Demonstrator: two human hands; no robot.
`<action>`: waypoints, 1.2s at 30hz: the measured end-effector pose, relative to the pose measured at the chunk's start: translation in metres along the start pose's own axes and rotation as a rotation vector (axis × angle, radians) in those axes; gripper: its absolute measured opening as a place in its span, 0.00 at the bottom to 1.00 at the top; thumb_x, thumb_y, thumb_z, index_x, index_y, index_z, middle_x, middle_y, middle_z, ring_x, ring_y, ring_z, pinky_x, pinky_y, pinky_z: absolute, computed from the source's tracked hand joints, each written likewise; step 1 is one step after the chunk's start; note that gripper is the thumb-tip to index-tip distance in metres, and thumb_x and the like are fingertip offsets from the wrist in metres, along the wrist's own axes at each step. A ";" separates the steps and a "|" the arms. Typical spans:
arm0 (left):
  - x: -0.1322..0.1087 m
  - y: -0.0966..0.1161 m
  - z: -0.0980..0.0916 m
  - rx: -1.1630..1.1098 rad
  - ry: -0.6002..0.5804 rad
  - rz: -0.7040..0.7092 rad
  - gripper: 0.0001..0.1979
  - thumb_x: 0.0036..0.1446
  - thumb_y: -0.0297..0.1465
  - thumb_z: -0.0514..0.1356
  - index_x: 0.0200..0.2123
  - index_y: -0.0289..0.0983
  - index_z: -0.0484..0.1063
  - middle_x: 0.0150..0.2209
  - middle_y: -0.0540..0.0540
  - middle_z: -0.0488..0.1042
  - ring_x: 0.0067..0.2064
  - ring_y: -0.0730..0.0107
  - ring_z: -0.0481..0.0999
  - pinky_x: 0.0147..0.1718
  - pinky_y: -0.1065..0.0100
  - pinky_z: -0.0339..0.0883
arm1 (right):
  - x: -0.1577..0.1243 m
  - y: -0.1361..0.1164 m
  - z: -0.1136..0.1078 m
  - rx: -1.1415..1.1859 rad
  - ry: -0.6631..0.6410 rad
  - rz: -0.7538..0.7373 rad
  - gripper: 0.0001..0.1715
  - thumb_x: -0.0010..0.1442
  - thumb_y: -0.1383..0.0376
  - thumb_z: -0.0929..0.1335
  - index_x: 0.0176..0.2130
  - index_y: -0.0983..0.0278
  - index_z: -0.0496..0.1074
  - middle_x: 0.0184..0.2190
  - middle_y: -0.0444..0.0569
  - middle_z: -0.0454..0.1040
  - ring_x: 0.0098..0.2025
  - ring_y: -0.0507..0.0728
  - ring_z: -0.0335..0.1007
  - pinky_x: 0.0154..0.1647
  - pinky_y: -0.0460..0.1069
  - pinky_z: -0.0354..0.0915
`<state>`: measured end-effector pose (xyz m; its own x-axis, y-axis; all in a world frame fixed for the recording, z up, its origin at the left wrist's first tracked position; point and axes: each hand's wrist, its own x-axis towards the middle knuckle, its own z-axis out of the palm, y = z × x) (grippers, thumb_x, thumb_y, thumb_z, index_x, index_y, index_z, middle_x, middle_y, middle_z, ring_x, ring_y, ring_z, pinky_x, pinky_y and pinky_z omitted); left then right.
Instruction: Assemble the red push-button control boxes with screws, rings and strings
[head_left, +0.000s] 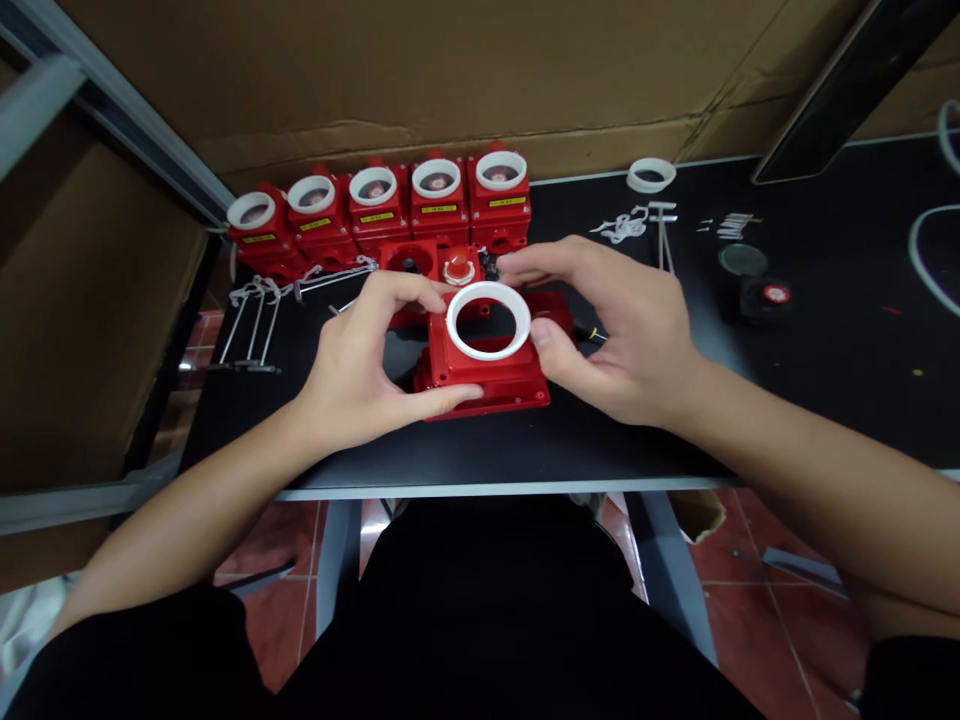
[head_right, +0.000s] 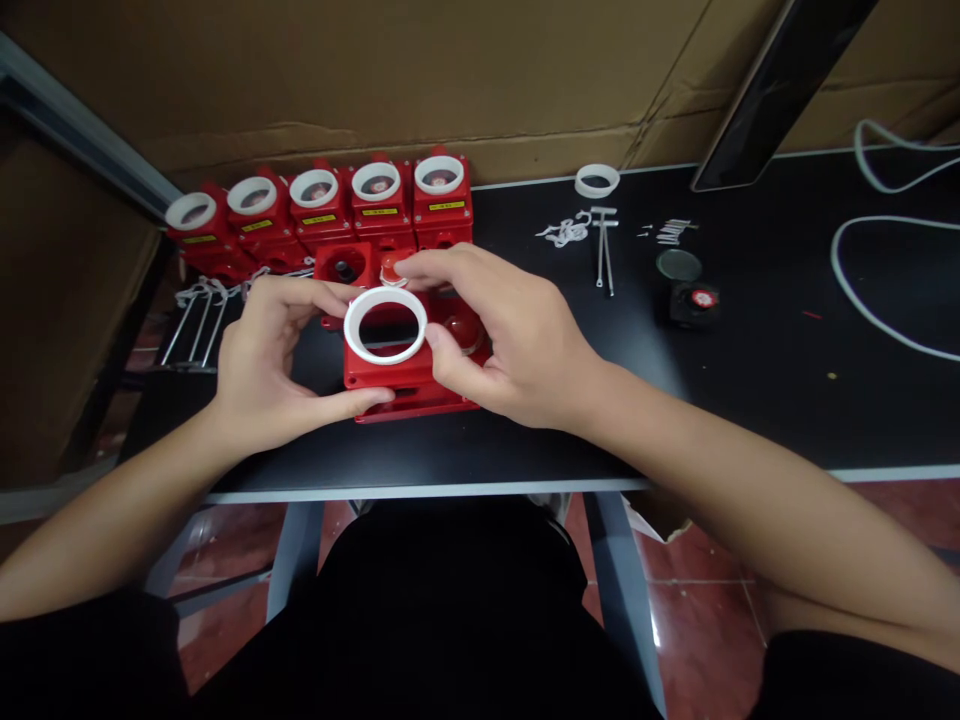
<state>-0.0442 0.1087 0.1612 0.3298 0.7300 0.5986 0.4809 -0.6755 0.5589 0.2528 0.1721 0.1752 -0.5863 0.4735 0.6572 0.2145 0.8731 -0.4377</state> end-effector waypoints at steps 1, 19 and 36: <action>0.000 0.000 0.000 0.007 -0.004 -0.001 0.40 0.59 0.54 0.88 0.64 0.50 0.75 0.62 0.43 0.88 0.61 0.43 0.93 0.59 0.47 0.90 | 0.000 0.000 0.000 -0.001 0.005 0.005 0.27 0.78 0.66 0.71 0.71 0.51 0.79 0.63 0.52 0.92 0.59 0.69 0.93 0.65 0.70 0.92; 0.000 0.006 -0.002 0.033 -0.049 -0.030 0.34 0.65 0.48 0.86 0.65 0.50 0.74 0.64 0.41 0.88 0.64 0.45 0.92 0.63 0.45 0.92 | -0.001 0.004 0.003 0.031 -0.053 -0.008 0.30 0.76 0.44 0.81 0.67 0.55 0.80 0.62 0.56 0.89 0.61 0.72 0.89 0.67 0.71 0.86; 0.001 0.003 -0.003 0.052 -0.043 -0.014 0.35 0.65 0.49 0.86 0.64 0.47 0.75 0.62 0.40 0.88 0.62 0.46 0.93 0.62 0.47 0.92 | 0.010 -0.001 -0.011 0.098 0.050 -0.026 0.20 0.71 0.62 0.80 0.60 0.57 0.84 0.57 0.56 0.87 0.60 0.69 0.86 0.65 0.68 0.82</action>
<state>-0.0446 0.1067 0.1653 0.3572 0.7437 0.5651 0.5267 -0.6600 0.5357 0.2552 0.1768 0.1886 -0.5502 0.4580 0.6983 0.1207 0.8710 -0.4762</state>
